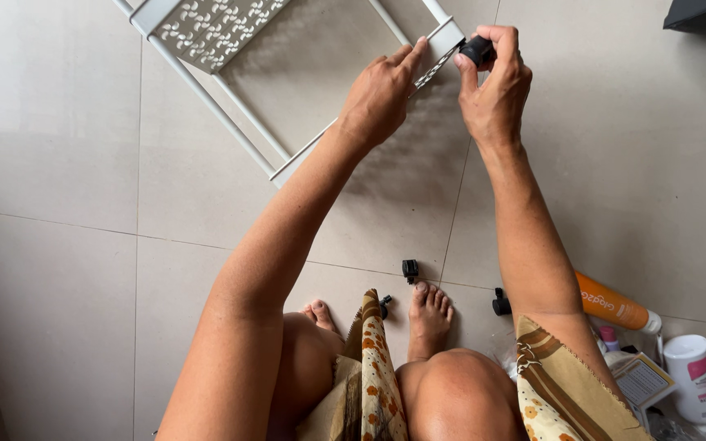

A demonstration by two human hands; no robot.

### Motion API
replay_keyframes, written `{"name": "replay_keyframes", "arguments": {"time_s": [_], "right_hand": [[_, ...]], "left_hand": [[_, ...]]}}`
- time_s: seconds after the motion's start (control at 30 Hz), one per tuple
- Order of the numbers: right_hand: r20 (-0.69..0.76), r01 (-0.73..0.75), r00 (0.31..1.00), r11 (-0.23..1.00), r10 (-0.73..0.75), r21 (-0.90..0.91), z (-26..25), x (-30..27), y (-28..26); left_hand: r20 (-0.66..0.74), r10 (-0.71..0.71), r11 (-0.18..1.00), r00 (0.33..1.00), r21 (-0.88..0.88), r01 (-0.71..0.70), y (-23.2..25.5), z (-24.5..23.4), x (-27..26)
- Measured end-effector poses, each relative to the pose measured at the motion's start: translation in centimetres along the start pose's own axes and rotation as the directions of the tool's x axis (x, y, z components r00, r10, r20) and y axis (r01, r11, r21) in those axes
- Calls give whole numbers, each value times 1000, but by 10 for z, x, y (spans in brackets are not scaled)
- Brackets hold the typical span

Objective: The person assembles a white plastic shelving unit by inserting vertical poles into the shelves and securing them with connectors. They then attach wheels to the bottom of the unit.

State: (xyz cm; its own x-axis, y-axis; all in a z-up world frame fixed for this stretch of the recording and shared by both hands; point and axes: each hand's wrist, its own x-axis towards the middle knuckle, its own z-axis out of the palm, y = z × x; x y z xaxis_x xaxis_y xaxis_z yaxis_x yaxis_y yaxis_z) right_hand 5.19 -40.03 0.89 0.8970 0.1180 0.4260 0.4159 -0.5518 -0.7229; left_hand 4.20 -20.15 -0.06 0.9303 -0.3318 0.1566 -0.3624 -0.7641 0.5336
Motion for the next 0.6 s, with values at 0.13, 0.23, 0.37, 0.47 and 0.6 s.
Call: {"name": "replay_keyframes", "arguments": {"time_s": [0.13,0.23,0.37,0.47,0.6], "right_hand": [[3,44,999,993,-44,-111,0,3,-2],[-26,160,985,950,-173,-268,3,0,-4],[0,23,1000,994,-23,-104,2,3,2],[37,-8,999,999,10,-40,-1,8,8],[21,128,992,990,-127,-53,-1,19,17]], "left_hand": [[7,25,999,1000,29,-25,-1,-1,4],[52,-5,999,999,52,2,-1,1,2],[19,9,997,1000,73,-11,-5,5,6],[52,-48,999,998,24,46,-7,6,8],[-26,27,999,999,19,-27,-13,-11,-9]]}}
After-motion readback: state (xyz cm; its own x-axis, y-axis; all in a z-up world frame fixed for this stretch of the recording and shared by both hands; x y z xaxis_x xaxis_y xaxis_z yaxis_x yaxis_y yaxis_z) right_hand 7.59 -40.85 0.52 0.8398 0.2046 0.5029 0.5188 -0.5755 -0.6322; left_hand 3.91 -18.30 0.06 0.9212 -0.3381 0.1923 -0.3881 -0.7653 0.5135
